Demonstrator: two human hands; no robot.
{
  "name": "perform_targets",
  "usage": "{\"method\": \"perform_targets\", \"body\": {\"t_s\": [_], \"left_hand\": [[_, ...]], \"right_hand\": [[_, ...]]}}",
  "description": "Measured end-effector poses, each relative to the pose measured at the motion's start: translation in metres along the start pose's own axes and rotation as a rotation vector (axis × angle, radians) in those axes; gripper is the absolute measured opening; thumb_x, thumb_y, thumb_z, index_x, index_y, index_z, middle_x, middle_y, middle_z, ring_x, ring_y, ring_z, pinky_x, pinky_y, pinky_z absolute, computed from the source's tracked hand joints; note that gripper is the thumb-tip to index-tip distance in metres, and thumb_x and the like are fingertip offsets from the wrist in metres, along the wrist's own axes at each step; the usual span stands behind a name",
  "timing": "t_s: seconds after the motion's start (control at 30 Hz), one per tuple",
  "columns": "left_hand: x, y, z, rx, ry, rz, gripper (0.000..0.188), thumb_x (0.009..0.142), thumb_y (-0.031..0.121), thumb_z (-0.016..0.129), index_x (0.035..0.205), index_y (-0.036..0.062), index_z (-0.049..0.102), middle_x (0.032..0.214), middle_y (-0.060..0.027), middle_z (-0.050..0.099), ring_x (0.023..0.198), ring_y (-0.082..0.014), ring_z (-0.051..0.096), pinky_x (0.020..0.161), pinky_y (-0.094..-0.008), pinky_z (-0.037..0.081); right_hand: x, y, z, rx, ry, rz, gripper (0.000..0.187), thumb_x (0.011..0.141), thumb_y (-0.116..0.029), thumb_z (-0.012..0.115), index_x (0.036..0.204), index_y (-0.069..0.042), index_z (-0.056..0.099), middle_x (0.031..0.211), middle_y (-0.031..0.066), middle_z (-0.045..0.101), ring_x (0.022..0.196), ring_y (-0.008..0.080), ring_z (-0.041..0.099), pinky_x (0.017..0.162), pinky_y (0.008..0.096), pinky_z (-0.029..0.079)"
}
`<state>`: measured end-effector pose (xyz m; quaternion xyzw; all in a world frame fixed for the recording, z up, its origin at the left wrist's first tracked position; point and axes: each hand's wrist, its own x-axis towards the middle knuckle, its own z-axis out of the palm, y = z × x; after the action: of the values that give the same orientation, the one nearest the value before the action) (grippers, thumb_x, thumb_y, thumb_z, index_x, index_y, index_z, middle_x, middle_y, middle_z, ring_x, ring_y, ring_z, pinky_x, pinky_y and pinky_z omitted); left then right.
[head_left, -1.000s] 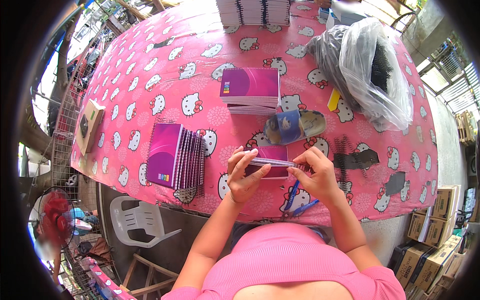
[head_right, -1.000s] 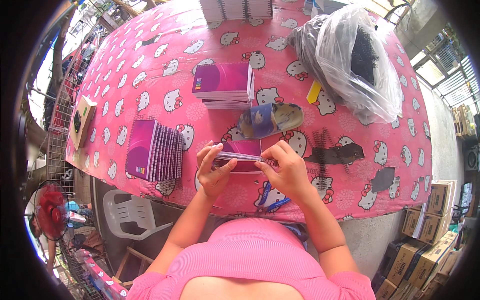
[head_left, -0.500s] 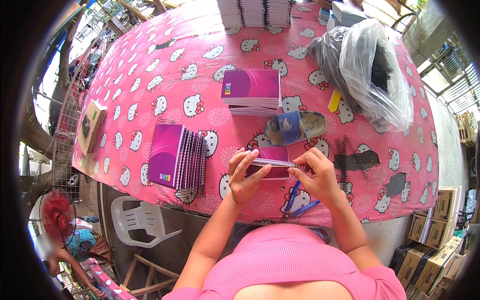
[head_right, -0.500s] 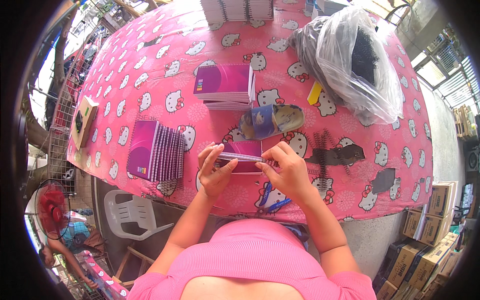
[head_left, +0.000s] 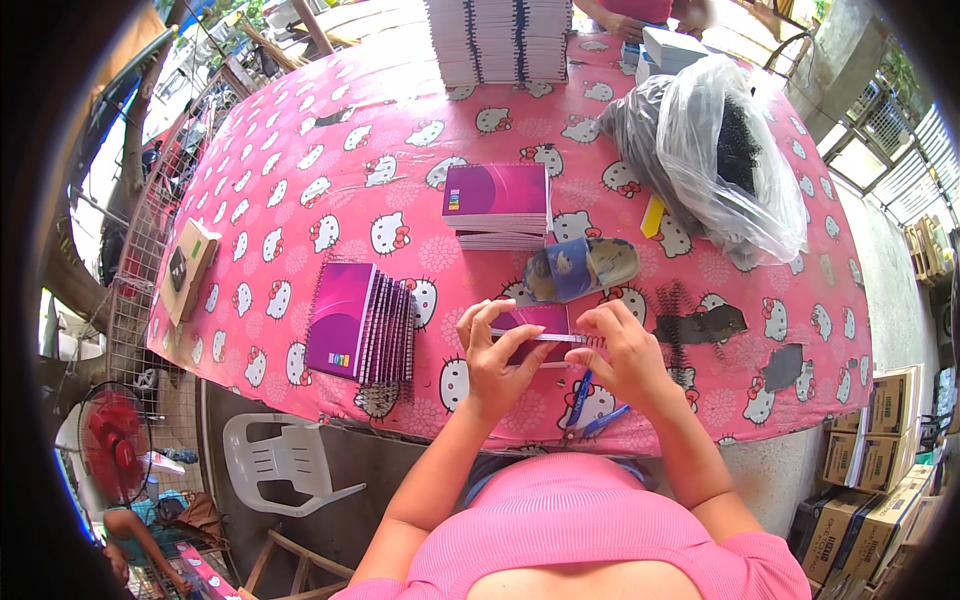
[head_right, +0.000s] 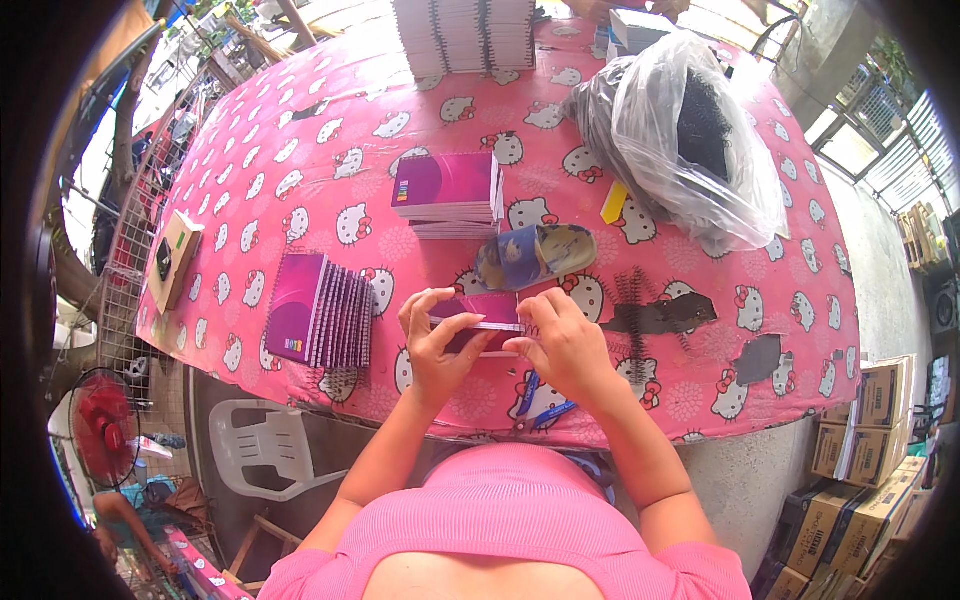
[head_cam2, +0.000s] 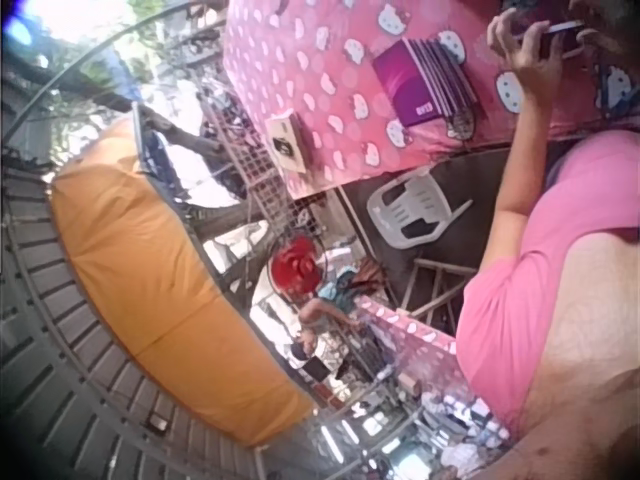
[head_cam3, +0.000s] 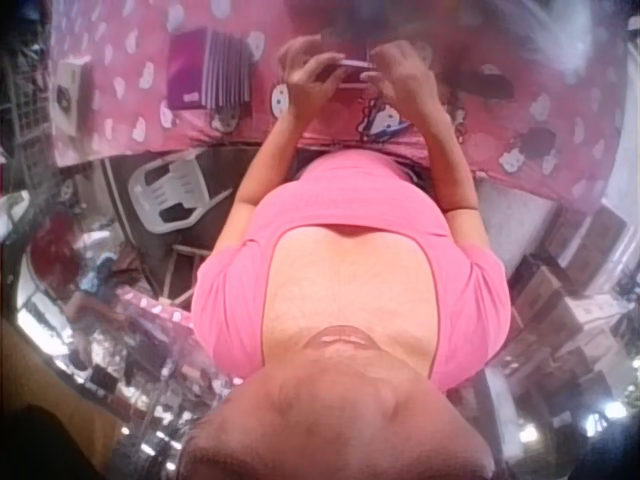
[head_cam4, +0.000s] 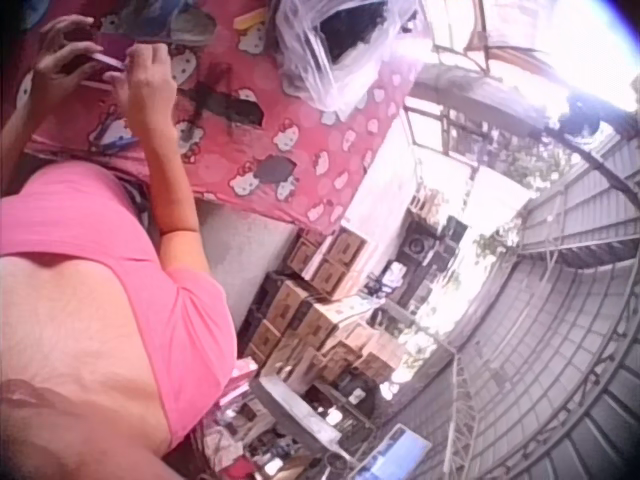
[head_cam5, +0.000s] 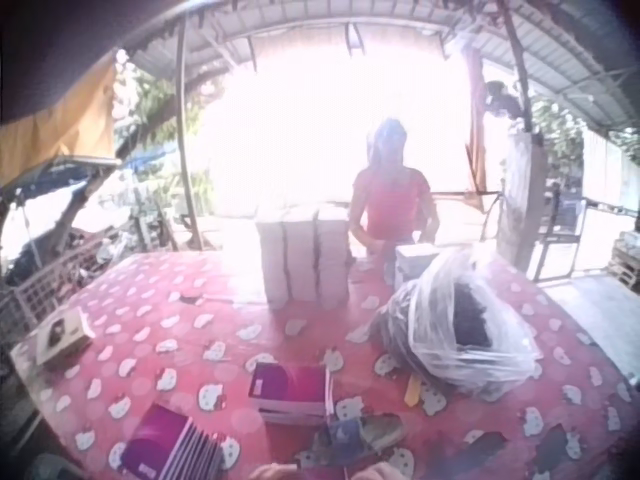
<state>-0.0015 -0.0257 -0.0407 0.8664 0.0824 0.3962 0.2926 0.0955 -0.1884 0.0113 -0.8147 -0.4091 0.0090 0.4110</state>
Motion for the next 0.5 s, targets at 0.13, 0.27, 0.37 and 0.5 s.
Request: {"method": "perform_targets", "body": {"t_s": [0.13, 0.27, 0.37, 0.5], "left_hand": [[-0.003, -0.003, -0.005, -0.008, -0.028, 0.004, 0.03, 0.06, 0.018, 0.088, 0.087, 0.0139, 0.075, 0.123, -0.0112, 0.057, 0.123, -0.0342, 0.044, 0.102, -0.0442, 0.037], [-0.003, 0.001, -0.013, -0.005, -0.042, 0.03, 0.028, 0.06, 0.018, 0.088, 0.084, 0.0149, 0.074, 0.125, -0.0121, 0.056, 0.126, -0.0352, 0.042, 0.103, -0.0454, 0.036], [0.012, 0.017, -0.009, 0.001, -0.039, 0.042, 0.028, 0.06, 0.018, 0.088, 0.08, 0.0127, 0.071, 0.116, -0.0095, 0.061, 0.119, -0.0331, 0.047, 0.099, -0.0439, 0.039], [0.006, 0.0, -0.008, -0.071, -0.103, 0.03, 0.03, 0.058, 0.015, 0.088, 0.078, 0.0115, 0.067, 0.092, -0.0037, 0.064, 0.105, -0.0304, 0.05, 0.089, -0.0407, 0.043]], "right_hand": [[0.0, 0.02, -0.004, -0.076, -0.232, 0.018, 0.025, 0.081, -0.017, 0.07, 0.102, -0.007, 0.061, 0.093, 0.0107, 0.06, 0.09, 0.0305, 0.062, 0.074, 0.0407, 0.051], [0.05, 0.061, -0.022, -0.304, -0.171, -0.042, 0.051, 0.073, -0.011, 0.074, 0.12, -0.006, 0.056, 0.119, 0.0135, 0.059, 0.112, 0.033, 0.055, 0.093, 0.0404, 0.046], [0.062, 0.133, -0.004, -0.505, -0.19, -0.242, 0.059, 0.069, -0.012, 0.078, 0.123, -0.005, 0.054, 0.113, 0.0146, 0.061, 0.105, 0.036, 0.058, 0.089, 0.0428, 0.048], [0.059, 0.109, -0.011, -0.108, -0.125, 0.026, 0.06, 0.069, -0.01, 0.079, 0.124, -0.004, 0.054, 0.107, 0.0133, 0.065, 0.095, 0.0266, 0.064, 0.083, 0.0392, 0.052]]}}
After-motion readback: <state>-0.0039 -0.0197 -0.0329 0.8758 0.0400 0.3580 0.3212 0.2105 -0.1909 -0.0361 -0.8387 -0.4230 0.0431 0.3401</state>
